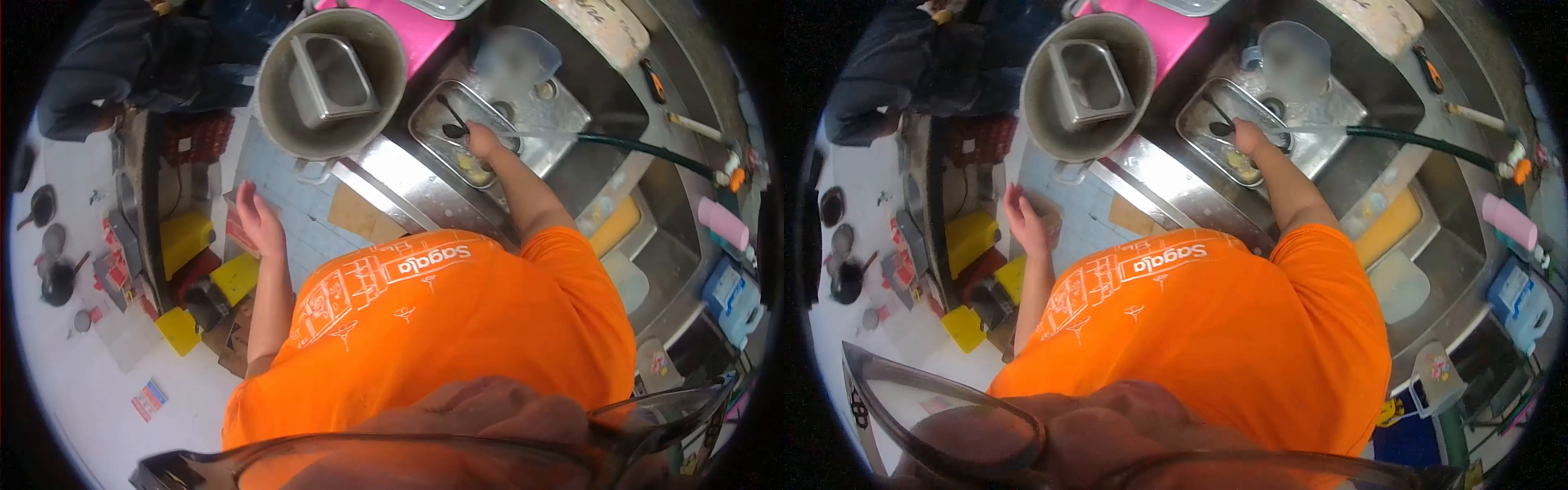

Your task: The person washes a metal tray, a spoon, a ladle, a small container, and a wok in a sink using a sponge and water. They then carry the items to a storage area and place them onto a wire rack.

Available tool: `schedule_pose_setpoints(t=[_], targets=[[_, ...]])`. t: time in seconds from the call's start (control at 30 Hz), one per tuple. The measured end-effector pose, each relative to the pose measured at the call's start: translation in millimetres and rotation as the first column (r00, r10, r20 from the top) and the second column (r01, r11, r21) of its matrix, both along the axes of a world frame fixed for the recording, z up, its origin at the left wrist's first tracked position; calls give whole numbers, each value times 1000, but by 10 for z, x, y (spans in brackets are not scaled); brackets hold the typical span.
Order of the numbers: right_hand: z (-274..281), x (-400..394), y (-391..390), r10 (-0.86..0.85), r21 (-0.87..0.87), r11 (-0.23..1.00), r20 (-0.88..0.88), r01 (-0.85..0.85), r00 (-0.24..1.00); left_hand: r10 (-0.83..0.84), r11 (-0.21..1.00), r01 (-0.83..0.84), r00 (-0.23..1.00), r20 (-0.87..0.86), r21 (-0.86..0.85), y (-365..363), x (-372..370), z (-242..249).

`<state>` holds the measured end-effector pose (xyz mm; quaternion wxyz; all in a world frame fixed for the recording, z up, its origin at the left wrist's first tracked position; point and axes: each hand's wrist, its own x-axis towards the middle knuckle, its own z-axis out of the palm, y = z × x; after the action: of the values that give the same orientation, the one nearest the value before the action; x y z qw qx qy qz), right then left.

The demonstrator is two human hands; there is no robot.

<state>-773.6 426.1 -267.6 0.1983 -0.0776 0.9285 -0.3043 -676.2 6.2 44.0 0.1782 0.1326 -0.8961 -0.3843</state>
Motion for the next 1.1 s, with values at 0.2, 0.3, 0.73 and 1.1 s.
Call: schedule_pose_setpoints(t=[0.2,0.3,0.73,1.1], targets=[[-179,200,667,-284,-497,736,389,460,876,158,933,-284,877,453,223,-599,1489,-1339],[16,215,883,-423,-507,371,653,778,628,208,896,-333,899,386,293,-420,1438,-1209],[267,305,723,-308,-561,-282,821,778,481,-177,865,379,844,506,-328,1207,-1974,408],[201,314,720,-323,-557,-245,818,794,475,-579,584,483,811,82,-652,1978,-1135,1207]])
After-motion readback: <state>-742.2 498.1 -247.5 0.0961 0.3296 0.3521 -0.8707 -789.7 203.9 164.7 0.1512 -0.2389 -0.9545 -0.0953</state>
